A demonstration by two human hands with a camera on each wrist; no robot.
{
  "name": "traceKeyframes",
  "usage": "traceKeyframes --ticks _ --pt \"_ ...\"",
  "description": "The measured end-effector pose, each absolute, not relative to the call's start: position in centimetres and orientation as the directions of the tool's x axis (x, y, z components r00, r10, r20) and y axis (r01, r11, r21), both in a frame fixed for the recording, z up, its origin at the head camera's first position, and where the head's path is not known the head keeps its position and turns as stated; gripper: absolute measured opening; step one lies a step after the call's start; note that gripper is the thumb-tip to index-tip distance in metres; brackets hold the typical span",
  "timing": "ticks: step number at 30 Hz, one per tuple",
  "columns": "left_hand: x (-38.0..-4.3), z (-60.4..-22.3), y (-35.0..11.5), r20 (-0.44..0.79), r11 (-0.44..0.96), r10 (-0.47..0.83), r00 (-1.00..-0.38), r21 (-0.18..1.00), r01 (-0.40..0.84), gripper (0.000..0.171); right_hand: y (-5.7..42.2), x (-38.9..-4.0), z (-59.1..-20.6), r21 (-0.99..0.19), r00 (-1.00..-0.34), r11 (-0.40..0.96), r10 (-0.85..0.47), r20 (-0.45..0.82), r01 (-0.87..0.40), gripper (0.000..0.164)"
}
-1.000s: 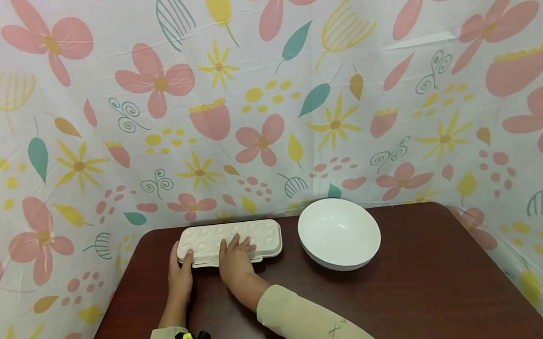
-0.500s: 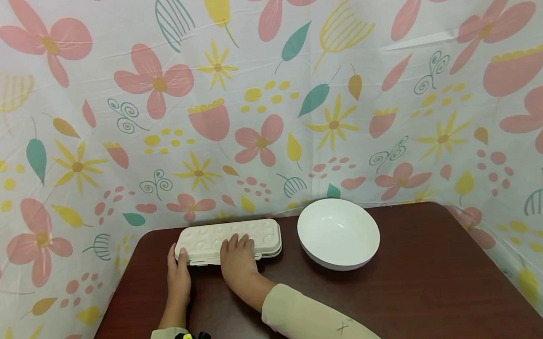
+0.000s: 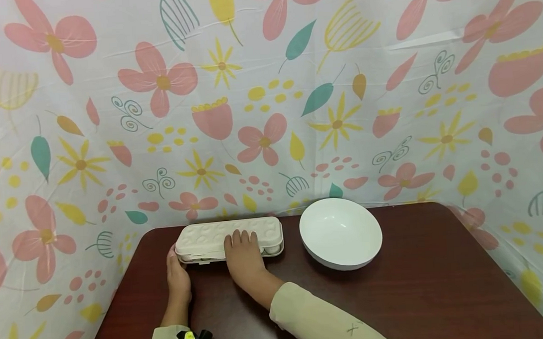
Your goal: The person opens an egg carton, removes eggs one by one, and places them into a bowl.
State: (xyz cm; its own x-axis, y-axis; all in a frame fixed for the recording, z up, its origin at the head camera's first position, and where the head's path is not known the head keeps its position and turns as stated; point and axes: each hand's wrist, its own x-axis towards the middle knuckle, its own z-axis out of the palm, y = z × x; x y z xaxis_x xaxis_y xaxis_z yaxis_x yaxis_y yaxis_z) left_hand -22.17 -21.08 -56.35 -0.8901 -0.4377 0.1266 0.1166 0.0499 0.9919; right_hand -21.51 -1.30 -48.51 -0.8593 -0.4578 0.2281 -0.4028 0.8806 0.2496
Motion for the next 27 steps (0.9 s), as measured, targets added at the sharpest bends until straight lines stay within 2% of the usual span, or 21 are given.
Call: traceKeyframes --ticks 7,11,15,21,27 --pt "-22.4 -56.4 -21.2 0.078 -0.023 -0.431 -0.899 0.995 0.098 0.052 -0.4 -21.7 -47.9 0.235 -0.845 0.876 -0.473 0.251 -0.421 0.054" --pt "-22.3 -56.4 -21.2 0.035 0.048 -0.418 -0.908 0.999 0.016 0.056 0.5 -22.0 -47.6 0.195 -0.833 0.883 -0.468 0.295 -0.427 0.059" --pt "-22.5 -56.5 -21.3 -0.006 0.112 -0.408 -0.913 0.992 -0.057 0.066 1.3 -22.3 -47.3 0.163 -0.825 0.892 -0.452 0.34 -0.421 0.058" --pt "-22.6 -56.7 -21.3 0.001 0.164 -0.389 -0.921 0.984 -0.068 0.076 2.1 -22.4 -46.9 0.114 -0.833 0.901 -0.431 0.346 -0.418 0.05" --pt "-22.6 -56.7 -21.5 0.015 0.197 -0.363 -0.931 0.979 -0.061 0.076 2.8 -22.7 -46.8 0.057 -0.834 0.909 -0.402 0.379 -0.412 0.049"
